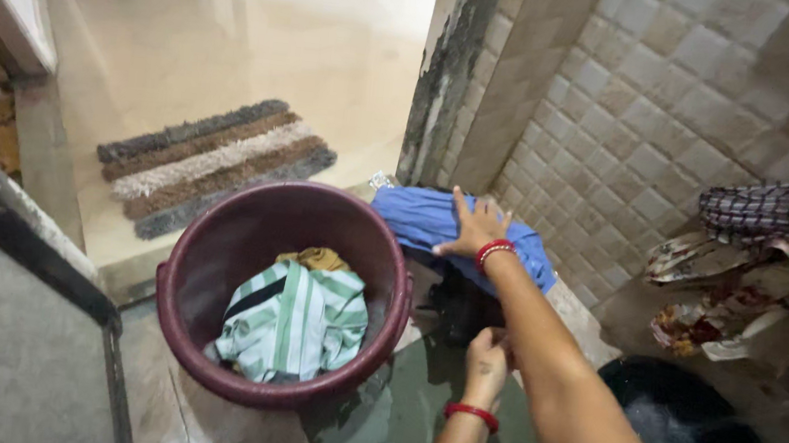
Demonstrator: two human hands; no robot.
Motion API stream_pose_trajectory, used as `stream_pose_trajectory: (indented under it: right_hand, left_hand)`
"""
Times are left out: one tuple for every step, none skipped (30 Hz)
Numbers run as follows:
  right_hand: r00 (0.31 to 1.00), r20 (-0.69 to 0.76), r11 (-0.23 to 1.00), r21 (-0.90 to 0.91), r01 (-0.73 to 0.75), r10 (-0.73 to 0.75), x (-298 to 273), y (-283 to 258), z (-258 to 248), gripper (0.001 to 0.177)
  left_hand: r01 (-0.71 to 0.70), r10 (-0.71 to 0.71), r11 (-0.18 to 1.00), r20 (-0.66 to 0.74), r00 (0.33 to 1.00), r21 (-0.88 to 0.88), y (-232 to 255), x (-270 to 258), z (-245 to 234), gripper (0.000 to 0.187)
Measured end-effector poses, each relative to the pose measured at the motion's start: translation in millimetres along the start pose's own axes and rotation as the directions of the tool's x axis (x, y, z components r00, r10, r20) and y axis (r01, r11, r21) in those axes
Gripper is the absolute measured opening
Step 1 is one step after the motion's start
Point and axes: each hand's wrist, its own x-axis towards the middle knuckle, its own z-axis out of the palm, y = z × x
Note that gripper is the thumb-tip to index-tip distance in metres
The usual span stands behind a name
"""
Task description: The person washes clothes by hand in a black basin filled with soapy water. They scrub and rinse several garments, then transfer them to a maroon bucket. The person also rinses the basin and bucket with running water from a wall tap.
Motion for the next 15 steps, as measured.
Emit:
stream_pose_trajectory:
  right_hand:
    - [0.998,0.054,1.0,0.0,-0.017,0.017,2,1,1,0.129]
    - [0.999,0.034,1.0,0.005,-0.009,0.009,2,2,4,0.115]
    - [1.0,0.014,1.0,0.008,0.0,0.0,4,3,7,0.101]
    - [1.0,-0.001,1.0,0.012,0.008,-0.008,5,5,12,0.087]
    - [0.999,-0.042,0.999,0.038,0.009,-0.007,7,8,15,0.076]
    - [0.997,-0.083,0.998,0.062,0.01,-0.005,10,11,18,0.065]
    - [0.992,-0.124,0.996,0.085,0.012,-0.001,13,15,20,0.055]
    - [0.983,-0.185,0.991,0.131,0.025,-0.001,15,21,20,0.05]
    - [0.97,-0.245,0.984,0.176,0.041,0.003,18,27,17,0.044]
    - [0.953,-0.304,0.974,0.219,0.061,0.008,19,33,13,0.039]
    - [0.923,-0.386,0.947,0.296,0.125,-0.001,18,38,8,0.037]
    - [0.886,-0.465,0.912,0.362,0.194,-0.004,15,44,1,0.034]
    - [0.842,-0.54,0.868,0.419,0.267,0.002,10,49,-9,0.032]
    - [0.831,-0.555,0.833,0.471,0.29,0.025,6,55,-22,0.031]
    - [0.821,-0.569,0.794,0.52,0.314,0.048,0,60,-37,0.031]
  left_hand:
    - [-0.01,0.01,1.0,-0.013,1.0,0.008,6,4,-3,0.02]
    - [-0.018,0.019,1.0,-0.027,0.999,0.017,11,5,-8,0.021]
    - [-0.026,0.027,0.999,-0.041,0.999,0.026,16,8,-12,0.022]
    - [-0.02,0.021,1.0,-0.048,0.999,0.014,20,10,-15,0.02]
    - [-0.015,0.015,1.0,-0.055,0.998,0.002,24,14,-18,0.019]
    - [-0.009,0.008,1.0,-0.061,0.998,-0.012,26,17,-18,0.018]
    - [-0.04,0.039,0.999,-0.056,0.998,-0.018,27,20,-19,0.018]
    - [-0.07,0.069,0.997,-0.051,0.996,-0.026,28,24,-20,0.018]
    - [-0.1,0.098,0.994,-0.046,0.994,-0.034,29,26,-22,0.018]
    - [-0.11,0.108,0.994,-0.051,0.993,-0.026,29,29,-24,0.018]
    - [-0.119,0.118,0.993,-0.056,0.991,-0.017,29,31,-26,0.017]
    - [-0.128,0.127,0.992,-0.061,0.99,-0.013,30,33,-27,0.017]
    - [-0.144,0.143,0.989,-0.059,0.988,-0.024,32,34,-29,0.017]
    - [-0.159,0.157,0.987,-0.057,0.986,-0.038,35,36,-29,0.017]
    - [-0.174,0.172,0.983,-0.054,0.984,-0.051,39,35,-30,0.016]
